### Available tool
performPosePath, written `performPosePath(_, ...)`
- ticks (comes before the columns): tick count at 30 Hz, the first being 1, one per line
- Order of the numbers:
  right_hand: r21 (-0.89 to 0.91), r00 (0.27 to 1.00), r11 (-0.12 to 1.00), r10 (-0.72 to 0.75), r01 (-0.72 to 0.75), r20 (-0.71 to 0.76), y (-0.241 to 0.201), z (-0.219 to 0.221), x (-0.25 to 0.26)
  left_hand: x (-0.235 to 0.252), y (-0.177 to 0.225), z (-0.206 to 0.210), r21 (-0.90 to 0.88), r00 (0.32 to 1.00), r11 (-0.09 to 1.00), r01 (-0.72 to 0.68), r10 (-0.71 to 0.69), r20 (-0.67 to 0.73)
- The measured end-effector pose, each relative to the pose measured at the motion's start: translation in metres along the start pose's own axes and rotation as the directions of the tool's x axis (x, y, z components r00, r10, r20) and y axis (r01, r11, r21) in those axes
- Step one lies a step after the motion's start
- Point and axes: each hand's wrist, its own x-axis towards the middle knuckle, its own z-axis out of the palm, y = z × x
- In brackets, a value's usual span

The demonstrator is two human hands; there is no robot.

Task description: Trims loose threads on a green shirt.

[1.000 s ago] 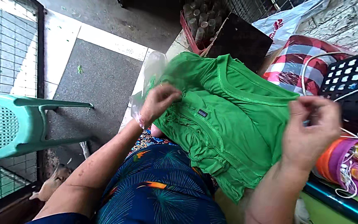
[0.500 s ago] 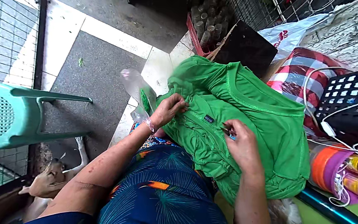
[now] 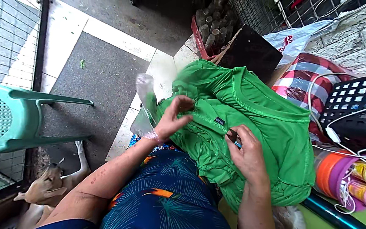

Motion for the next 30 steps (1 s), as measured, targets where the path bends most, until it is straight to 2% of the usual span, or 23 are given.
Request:
performPosePath(2,0.038,0.999,0.999,-0.005,0.006,-0.035,-0.003,-0.001,0.001,0.008,0.001,0.012,0.335,0.978,0.919,-0.208,0.204,0.046)
performPosePath(4,0.045,0.996,0.999,-0.019,0.023,-0.083,-0.006,-0.002,0.003,0.018,0.004,0.022,0.497,0.964,0.833,-0.245,0.266,0.029)
performPosePath(6,0.033,0.991,0.999,-0.017,0.022,-0.136,-0.004,-0.009,0.003,0.031,0.004,0.027,0.546,0.959,0.815,-0.196,0.276,-0.067)
performPosePath(8,-0.039,0.982,0.999,-0.009,0.001,-0.189,0.005,-0.024,0.001,0.045,-0.006,0.028,0.573,0.919,0.801,-0.174,0.341,-0.199)
performPosePath(10,-0.152,0.976,0.987,0.026,-0.059,-0.215,0.02,-0.037,-0.004,0.045,-0.01,0.027,0.607,0.88,0.769,-0.203,0.415,-0.231)
performPosePath(12,-0.223,0.979,0.964,0.107,-0.145,-0.176,0.035,-0.039,-0.01,0.028,-0.008,0.026,0.612,0.893,0.744,-0.268,0.43,-0.131)
performPosePath(15,-0.262,0.964,0.93,0.267,-0.259,-0.004,0.047,-0.028,-0.013,0.005,-0.033,0.028,0.576,0.839,0.671,-0.468,0.541,0.052)
performPosePath(18,-0.264,0.944,0.923,0.315,-0.281,0.097,0.042,-0.034,-0.007,-0.004,-0.05,0.017,0.491,0.856,0.712,-0.502,0.491,0.165)
performPosePath(21,-0.252,0.949,0.939,0.277,-0.234,0.15,0.035,-0.054,0.001,-0.008,-0.037,0.007,0.441,0.9,0.787,-0.431,0.407,0.153)
performPosePath(24,-0.214,0.989,0.971,0.127,-0.108,0.079,0.013,-0.066,0.013,-0.006,-0.012,0.01,0.434,0.904,0.805,-0.405,0.424,0.057)
performPosePath(27,-0.087,0.999,0.996,-0.014,0.017,0.032,-0.006,-0.05,0.032,0.01,0.012,0.023,0.417,0.894,0.814,-0.404,0.447,-0.006)
performPosePath(28,-0.023,0.997,0.999,-0.027,0.028,0.067,-0.006,-0.038,0.038,0.013,0.017,0.029,0.414,0.921,0.837,-0.358,0.39,0.007)
performPosePath(30,0.111,0.981,0.993,0.027,-0.049,0.194,0.006,-0.014,0.048,0.016,0.021,0.037,0.385,0.982,0.904,-0.186,0.174,0.067)
